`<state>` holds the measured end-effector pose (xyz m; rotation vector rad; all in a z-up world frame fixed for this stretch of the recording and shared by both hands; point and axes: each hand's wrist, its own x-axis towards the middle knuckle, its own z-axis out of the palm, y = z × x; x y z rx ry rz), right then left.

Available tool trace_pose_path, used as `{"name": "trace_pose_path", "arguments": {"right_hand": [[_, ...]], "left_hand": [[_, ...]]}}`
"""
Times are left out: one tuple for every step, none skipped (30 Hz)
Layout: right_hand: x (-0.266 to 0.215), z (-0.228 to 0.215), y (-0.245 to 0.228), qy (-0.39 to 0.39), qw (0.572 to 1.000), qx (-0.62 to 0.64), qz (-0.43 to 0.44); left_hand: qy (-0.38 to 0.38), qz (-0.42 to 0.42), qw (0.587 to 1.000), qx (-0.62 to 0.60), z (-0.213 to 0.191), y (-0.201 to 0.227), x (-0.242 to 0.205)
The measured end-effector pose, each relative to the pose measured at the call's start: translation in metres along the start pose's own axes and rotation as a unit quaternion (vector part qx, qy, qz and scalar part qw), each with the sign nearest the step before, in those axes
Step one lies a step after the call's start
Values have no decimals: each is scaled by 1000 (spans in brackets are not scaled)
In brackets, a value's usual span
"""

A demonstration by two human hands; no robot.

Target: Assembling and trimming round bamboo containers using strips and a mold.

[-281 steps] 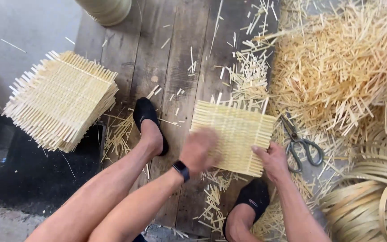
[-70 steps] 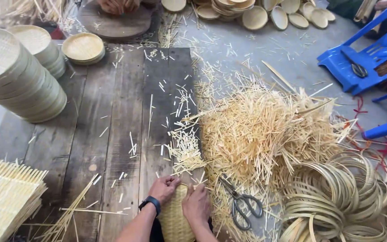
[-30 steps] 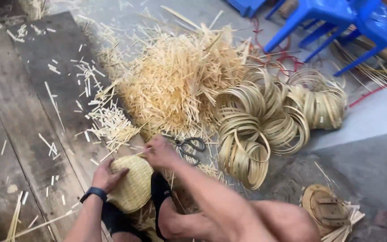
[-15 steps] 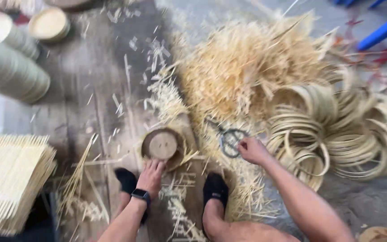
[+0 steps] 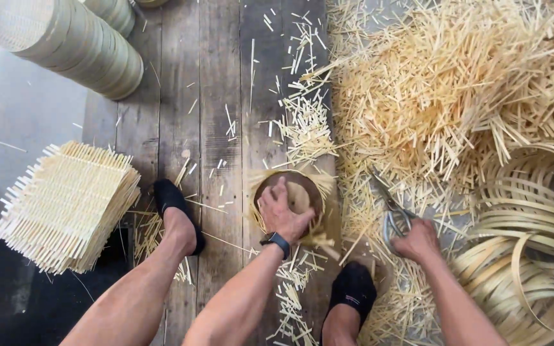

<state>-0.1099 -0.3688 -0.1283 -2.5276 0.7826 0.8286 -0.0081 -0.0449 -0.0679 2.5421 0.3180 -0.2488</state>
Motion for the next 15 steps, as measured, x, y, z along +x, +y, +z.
{"name": "trace_pose_path", "arguments": {"right_hand": [[-3, -3, -1, -6, 1000, 2, 8], [-6, 0, 4, -10, 1000, 0, 10], [-8, 3, 10, -8, 1000, 17, -15], [-21, 9, 21, -12, 999, 34, -34], [-44, 10, 10, -22, 999, 31, -26], [-60, 5, -1, -47, 990, 133, -10], [-78, -2, -13, -70, 970, 233, 6], [-75, -3, -27, -56, 971, 233, -7], [-72, -5, -41, -72, 939, 336, 22], [-89, 5, -48, -103, 892, 435, 64], [-101, 5, -67, -104, 892, 434, 65], [-114, 5, -85, -67, 845, 530, -14], [-127, 5, -103, -32, 781, 617, -93], [-128, 10, -110, -33, 781, 616, -95], [-130, 14, -117, -92, 774, 627, -11]], "left_hand": [[-29, 63, 998, -4, -9, -5, 2], [-33, 60, 998, -4, -16, -4, -1], [-43, 138, 990, -7, -22, -4, -4], [-62, 212, 975, -9, -30, -7, -13], [-74, 206, 976, -8, -24, -17, -17], [-100, 244, 965, -1, -17, -24, -20], [-125, 282, 951, 6, -11, -31, -25], [-108, 290, 951, 1, -14, -23, -14], [-159, 286, 944, 38, -17, -13, -3], [-228, 271, 932, 80, -24, -14, -10], [-230, 270, 931, 79, -23, -12, -16], [-188, 248, 946, 89, -22, -11, -24], [-145, 224, 959, 99, -21, -10, -32], [-144, 223, 959, 99, -12, -15, -35], [-112, 185, 976, 39, -2, -21, -39]]}}
